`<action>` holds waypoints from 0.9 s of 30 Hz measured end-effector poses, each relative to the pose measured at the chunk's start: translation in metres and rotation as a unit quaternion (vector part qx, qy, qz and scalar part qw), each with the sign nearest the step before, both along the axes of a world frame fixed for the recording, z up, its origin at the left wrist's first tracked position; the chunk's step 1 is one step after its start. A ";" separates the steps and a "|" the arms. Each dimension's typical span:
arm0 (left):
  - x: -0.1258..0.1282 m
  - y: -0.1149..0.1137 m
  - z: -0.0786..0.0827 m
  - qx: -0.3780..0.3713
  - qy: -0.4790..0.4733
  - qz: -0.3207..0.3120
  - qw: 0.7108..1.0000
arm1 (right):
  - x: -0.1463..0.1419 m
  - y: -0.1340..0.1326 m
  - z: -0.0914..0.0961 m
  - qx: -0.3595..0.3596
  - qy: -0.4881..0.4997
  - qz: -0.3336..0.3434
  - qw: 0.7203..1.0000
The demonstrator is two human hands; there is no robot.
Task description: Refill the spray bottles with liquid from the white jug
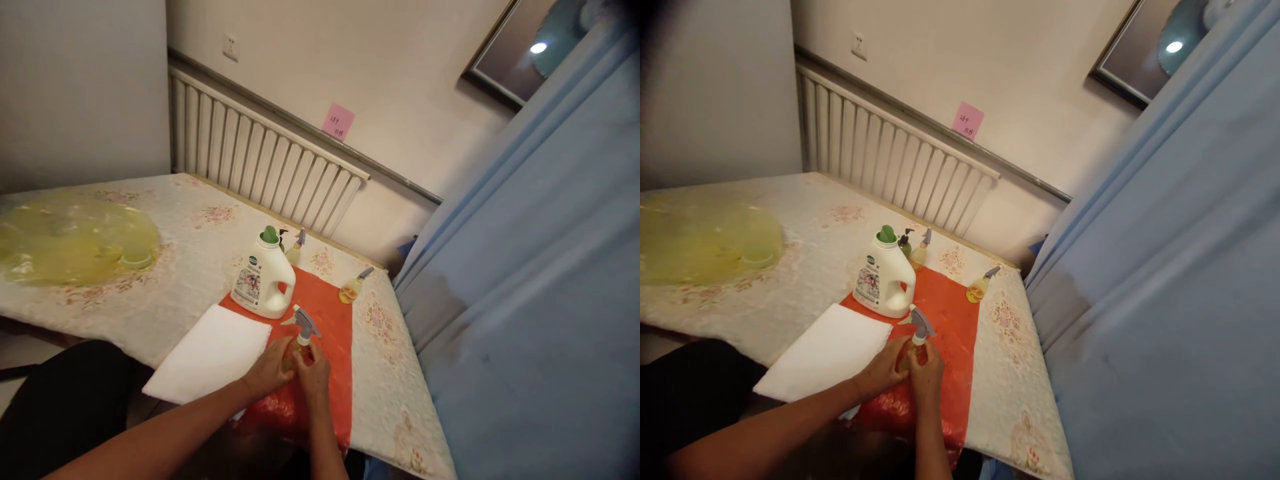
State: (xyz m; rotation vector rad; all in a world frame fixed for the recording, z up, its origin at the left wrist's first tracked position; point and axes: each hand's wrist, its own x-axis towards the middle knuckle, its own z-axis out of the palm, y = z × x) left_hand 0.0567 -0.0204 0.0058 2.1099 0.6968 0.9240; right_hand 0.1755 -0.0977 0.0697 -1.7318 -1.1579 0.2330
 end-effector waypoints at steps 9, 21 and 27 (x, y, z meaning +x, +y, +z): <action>0.001 0.000 -0.003 0.001 -0.008 -0.005 1.000 | -0.006 -0.001 0.016 -0.006 0.044 0.013 0.999; 0.001 0.004 -0.006 0.001 -0.005 -0.010 1.000 | -0.009 0.009 0.021 0.002 0.063 -0.001 0.998; 0.003 0.003 -0.011 -0.004 -0.003 -0.002 1.000 | -0.008 0.008 0.016 0.001 0.065 -0.014 0.998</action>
